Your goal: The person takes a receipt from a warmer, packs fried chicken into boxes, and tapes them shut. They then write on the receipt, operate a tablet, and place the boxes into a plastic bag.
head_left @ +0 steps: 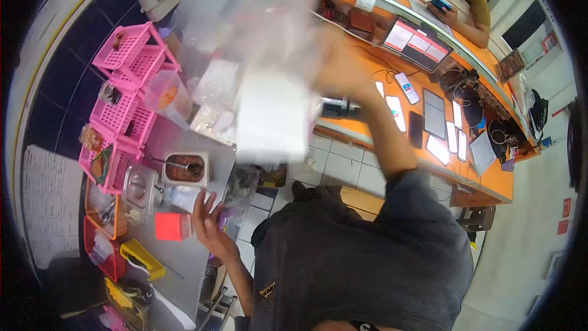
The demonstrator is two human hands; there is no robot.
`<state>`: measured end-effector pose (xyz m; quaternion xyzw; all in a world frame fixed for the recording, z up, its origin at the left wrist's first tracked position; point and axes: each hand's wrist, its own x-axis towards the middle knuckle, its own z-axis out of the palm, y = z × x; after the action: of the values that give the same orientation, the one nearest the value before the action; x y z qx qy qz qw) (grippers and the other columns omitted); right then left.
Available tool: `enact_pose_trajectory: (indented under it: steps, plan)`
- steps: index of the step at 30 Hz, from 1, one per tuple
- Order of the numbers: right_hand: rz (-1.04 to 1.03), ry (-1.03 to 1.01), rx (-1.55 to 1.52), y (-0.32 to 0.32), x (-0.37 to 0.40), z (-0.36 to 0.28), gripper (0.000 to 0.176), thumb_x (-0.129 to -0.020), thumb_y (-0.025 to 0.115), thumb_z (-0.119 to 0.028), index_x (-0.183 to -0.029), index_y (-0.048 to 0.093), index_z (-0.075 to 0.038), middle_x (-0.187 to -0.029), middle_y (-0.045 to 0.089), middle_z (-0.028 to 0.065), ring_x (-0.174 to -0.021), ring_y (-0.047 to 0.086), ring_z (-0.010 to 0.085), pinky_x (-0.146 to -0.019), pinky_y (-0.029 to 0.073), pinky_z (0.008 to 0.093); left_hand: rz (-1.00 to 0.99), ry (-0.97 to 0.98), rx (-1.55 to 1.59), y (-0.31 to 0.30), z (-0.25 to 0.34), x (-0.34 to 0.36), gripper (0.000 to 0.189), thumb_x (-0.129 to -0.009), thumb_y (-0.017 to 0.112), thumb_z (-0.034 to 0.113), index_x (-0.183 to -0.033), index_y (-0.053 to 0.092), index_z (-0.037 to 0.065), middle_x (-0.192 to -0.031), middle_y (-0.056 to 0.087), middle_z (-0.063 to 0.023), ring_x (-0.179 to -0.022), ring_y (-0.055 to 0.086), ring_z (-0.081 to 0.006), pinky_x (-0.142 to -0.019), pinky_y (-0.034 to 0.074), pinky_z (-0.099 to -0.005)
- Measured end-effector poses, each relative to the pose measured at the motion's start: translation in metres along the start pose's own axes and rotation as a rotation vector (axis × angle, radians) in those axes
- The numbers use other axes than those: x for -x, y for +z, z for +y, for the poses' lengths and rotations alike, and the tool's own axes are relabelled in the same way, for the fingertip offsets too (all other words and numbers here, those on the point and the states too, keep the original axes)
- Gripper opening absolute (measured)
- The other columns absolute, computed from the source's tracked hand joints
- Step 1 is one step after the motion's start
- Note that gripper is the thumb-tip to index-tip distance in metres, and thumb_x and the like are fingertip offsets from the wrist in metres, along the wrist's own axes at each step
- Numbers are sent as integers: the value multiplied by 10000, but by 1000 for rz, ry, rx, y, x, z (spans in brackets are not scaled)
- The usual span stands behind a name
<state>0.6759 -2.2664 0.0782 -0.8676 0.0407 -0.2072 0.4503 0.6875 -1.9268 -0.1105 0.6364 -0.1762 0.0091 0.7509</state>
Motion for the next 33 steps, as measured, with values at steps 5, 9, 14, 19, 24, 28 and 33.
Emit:
enact_pose_trajectory:
  steps: [5, 9, 14, 19, 24, 28, 33]
  plan:
    - [628, 189, 142, -197, -43, 65, 384, -882, 649, -384, -870, 692, -3, -736, 652, 45, -650, 572, 143, -578, 443, 287, -70, -147, -19, 54, -26, -4, 369, -992, 442, 185, -1288, 510, -27, -1267, 572, -171, -1069, 622, -259, -850, 519, -355]
    - [813, 135, -373, -369, -107, 218, 377, -872, 633, -228, -1102, 641, 71, -922, 664, 99, -895, 654, 221, -822, 559, 371, -58, -329, 18, 68, -38, 3, 317, -996, 451, 174, -1240, 543, -6, -1253, 581, -162, -1035, 636, -252, -817, 531, -336]
    - [852, 21, 142, -448, -127, 315, 307, -894, 608, -259, -944, 702, 30, -830, 691, 148, -748, 665, 224, -630, 531, 361, 16, -368, -31, 56, -54, 6, 313, -997, 467, 182, -1231, 542, -11, -1255, 585, -166, -1000, 656, -253, -783, 546, -327]
    - [641, 209, 1375, -467, -120, 317, 263, -870, 549, -170, -1063, 698, -69, -998, 701, 148, -748, 666, 377, -625, 493, 457, 174, -415, -94, 42, -50, 13, 288, -1000, 459, 170, -1194, 565, -14, -1205, 603, -151, -991, 659, -256, -778, 546, -336]
    - [590, 298, 1508, -510, -135, 368, 425, -923, 545, -364, -979, 683, 33, -891, 672, 264, -793, 667, 369, -654, 525, 442, 281, -478, -152, 36, -37, 23, 328, -998, 480, 248, -1171, 579, -12, -1180, 617, -132, -991, 664, -256, -809, 540, -354]
    - [495, 171, 1517, -488, -144, 367, 413, -930, 538, -347, -1006, 674, 35, -906, 675, 252, -790, 667, 361, -657, 528, 443, 295, -474, -237, 33, -48, 43, 273, -1000, 497, 225, -1158, 593, 24, -1130, 635, -99, -974, 657, -204, -808, 532, -326]
    - [608, 2, 1344, -381, -185, 357, 399, -938, 529, -325, -1038, 663, 38, -924, 680, 238, -787, 667, 350, -661, 531, 443, 324, -472, -21, 24, -54, 66, 267, -948, 484, 26, -1201, 566, 43, -1067, 627, -56, -913, 616, -137, -835, 489, -268]
